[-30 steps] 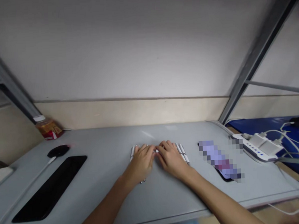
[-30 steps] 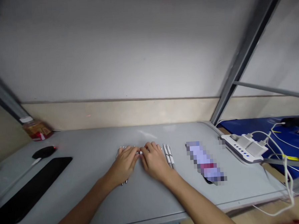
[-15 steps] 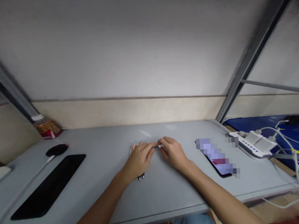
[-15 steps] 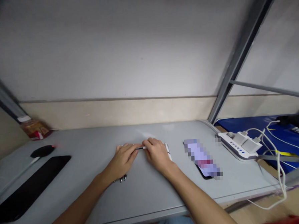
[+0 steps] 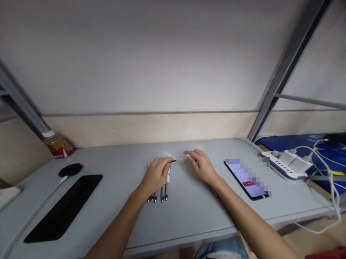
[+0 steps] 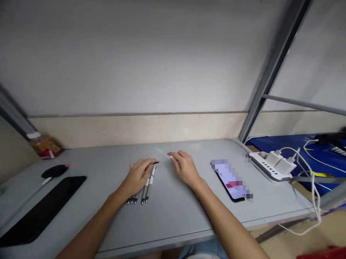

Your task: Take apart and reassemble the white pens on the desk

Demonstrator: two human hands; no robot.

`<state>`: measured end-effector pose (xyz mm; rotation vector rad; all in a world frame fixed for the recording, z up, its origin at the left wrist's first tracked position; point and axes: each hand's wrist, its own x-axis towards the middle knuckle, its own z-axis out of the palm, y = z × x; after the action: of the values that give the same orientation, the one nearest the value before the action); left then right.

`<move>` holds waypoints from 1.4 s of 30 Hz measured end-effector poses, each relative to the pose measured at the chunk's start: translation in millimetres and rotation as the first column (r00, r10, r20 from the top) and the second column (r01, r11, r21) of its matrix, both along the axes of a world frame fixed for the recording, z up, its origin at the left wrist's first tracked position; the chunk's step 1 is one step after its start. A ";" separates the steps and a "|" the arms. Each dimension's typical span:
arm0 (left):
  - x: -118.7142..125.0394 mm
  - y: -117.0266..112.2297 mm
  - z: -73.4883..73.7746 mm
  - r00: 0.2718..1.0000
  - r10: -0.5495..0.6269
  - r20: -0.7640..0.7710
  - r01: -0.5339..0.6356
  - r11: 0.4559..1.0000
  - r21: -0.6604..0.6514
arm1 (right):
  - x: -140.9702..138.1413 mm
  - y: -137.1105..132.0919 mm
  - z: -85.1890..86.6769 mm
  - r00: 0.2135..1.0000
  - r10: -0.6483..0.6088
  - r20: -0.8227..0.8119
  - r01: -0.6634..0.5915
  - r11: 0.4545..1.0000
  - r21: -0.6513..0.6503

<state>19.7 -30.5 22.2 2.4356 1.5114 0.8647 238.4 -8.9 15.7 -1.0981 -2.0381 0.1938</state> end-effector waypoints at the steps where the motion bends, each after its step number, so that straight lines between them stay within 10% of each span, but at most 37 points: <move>1: 0.6 -1.1 0.5 1.000 -0.004 -0.011 0.004 1.000 0.002 | -0.5 -0.7 -0.7 0.999 -0.004 0.043 0.004 1.000 0.005; 13: 6.6 -5.8 -6.1 0.996 -0.038 -0.076 0.041 0.998 0.037 | -18.5 -13.7 -3.1 0.946 0.025 0.324 -0.048 0.997 0.065; 28: 8.1 -4.3 -20.5 0.976 -0.066 -0.206 0.090 0.990 0.110 | -23.0 -18.6 -6.9 0.978 0.084 0.193 -0.101 0.992 0.080; 42: 1.4 -5.0 -2.8 0.994 -0.051 -0.093 0.057 0.996 0.065 | -24.1 -17.6 -6.5 0.973 0.065 0.220 -0.074 0.997 0.030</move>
<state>21.1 -35.5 19.5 2.5851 1.4606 0.8187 214.2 -26.6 9.2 -1.0640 -2.2681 0.0710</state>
